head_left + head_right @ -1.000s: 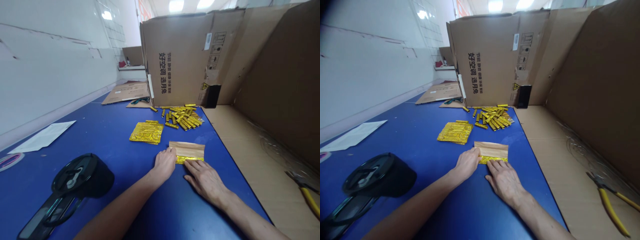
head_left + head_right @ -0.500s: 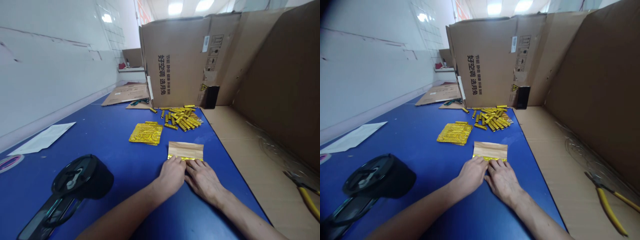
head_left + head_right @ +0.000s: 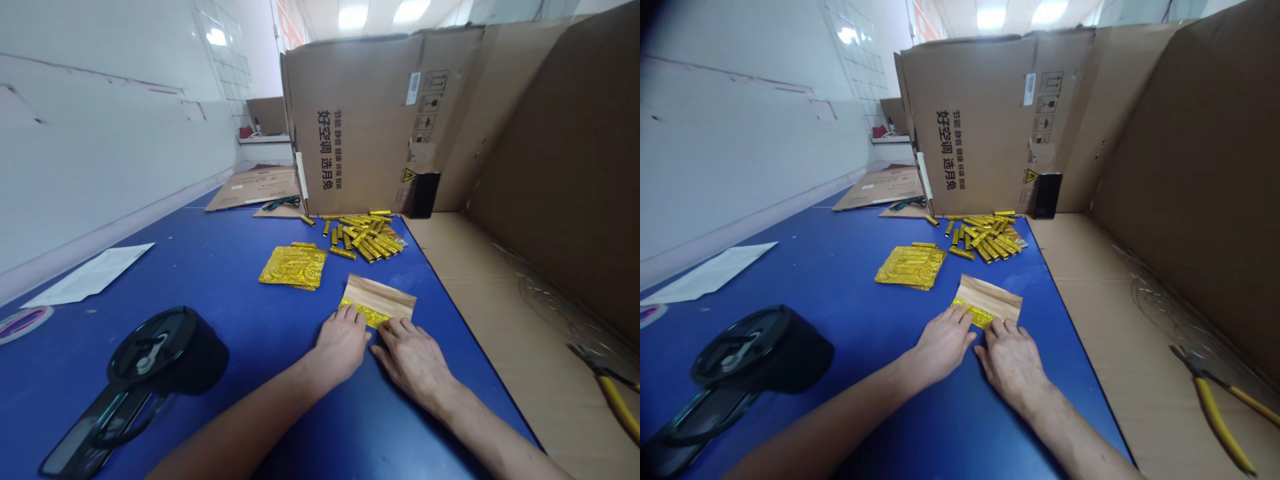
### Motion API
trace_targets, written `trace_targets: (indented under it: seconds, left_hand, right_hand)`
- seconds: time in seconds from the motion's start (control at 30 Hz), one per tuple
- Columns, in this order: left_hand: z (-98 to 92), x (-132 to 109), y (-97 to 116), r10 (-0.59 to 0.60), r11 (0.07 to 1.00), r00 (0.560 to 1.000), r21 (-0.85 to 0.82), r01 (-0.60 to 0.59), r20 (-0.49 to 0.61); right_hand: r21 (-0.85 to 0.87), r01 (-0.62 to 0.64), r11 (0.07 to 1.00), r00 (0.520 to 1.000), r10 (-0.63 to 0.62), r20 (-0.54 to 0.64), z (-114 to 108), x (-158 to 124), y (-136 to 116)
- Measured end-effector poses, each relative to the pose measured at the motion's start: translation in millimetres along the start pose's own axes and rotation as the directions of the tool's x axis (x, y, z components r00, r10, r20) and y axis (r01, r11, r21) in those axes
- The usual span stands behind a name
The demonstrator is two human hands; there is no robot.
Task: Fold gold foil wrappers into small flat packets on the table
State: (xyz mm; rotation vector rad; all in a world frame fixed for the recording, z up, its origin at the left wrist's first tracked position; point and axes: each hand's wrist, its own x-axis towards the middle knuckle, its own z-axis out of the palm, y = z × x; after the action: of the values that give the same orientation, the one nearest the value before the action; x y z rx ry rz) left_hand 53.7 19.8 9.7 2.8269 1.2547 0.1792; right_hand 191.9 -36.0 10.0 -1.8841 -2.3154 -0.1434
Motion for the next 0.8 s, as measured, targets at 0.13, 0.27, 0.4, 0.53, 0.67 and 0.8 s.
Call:
trace_targets:
  seconds: [0.13,0.27,0.4,0.53,0.67,0.8]
  left_hand:
    - [4.2,9,-6,-0.031,0.999,1.000,-0.012,0.030,-0.006]
    - [11.0,14,-12,-0.041,0.999,0.999,-0.024,0.041,-0.003]
    - [17.2,16,-16,-0.021,0.999,0.999,-0.036,0.023,0.036]
    - [19.1,19,-22,0.002,0.999,0.996,-0.043,0.002,0.091]
    - [16.4,20,-28,0.054,0.997,0.989,-0.054,-0.047,0.139]
    - [13.9,20,-29,0.081,0.996,0.984,-0.059,-0.072,0.159]
  right_hand:
    - [0.035,0.085,0.996,0.996,-0.085,0.010,-2,-3,-7]
    - [0.077,0.151,0.986,0.988,-0.152,0.019,-5,-5,-13]
    - [0.137,0.157,0.978,0.988,-0.154,-0.033,-2,-5,-12]
    - [0.203,0.159,0.966,0.977,-0.125,-0.170,7,-3,-6]
    - [0.173,0.164,0.971,0.974,-0.132,-0.182,18,-1,0]
    - [0.115,0.142,0.983,0.980,-0.123,-0.155,23,1,3]
